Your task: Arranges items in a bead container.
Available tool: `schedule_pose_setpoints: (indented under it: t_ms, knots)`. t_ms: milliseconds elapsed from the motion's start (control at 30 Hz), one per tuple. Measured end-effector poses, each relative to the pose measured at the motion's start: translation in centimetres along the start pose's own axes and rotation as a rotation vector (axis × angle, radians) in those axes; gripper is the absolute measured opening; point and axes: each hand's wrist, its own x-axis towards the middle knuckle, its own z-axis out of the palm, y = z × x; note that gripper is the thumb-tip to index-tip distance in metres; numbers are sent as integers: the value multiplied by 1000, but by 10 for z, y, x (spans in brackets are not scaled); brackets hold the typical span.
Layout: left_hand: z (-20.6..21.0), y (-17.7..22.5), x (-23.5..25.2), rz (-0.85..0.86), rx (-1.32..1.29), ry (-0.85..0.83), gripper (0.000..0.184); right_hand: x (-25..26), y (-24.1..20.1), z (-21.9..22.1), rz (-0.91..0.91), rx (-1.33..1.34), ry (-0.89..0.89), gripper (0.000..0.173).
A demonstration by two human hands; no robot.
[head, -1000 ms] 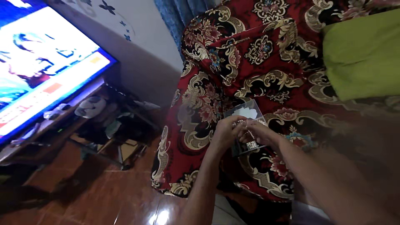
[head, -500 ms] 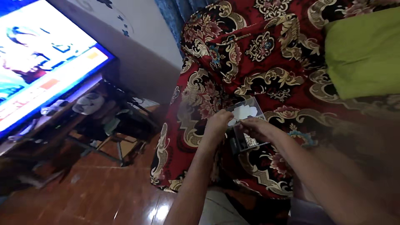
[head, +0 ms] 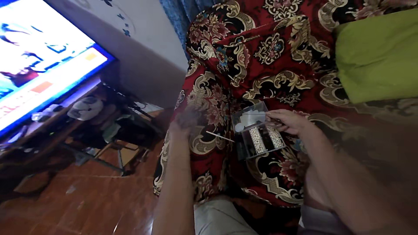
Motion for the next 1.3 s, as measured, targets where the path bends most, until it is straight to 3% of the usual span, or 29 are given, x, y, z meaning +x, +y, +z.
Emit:
schedule_pose_setpoints:
  t_ms: [100,200,367,500,600,733,867,1000,1300]
  knots:
    - [-20,4,11,85,-230,114,29,-7,-7,-20,-30,-21,86,32]
    - [-21,-2,5,225,-150,166,23,-9,-10,-30,-51,-29,167,33]
    - [19,-37,-53,205,457,-290,26,-5,-8,-3,9,-145,89,29]
    - [50,-83,-104,102,772,-704,26,3,2,22,74,-256,-38,28]
    - [67,-104,-129,43,980,-832,29,2,5,36,117,-289,-79,26]
    - [76,-107,-135,122,1244,-913,32,3,7,42,110,-305,-90,26]
    - [71,-101,-124,81,1012,-862,30,5,9,39,99,-270,-88,26]
    - [59,-84,-100,78,557,-632,19,1,3,35,113,-236,-64,27]
    - [5,-19,-29,203,-10,-198,24,-12,-9,-8,-32,-228,68,30]
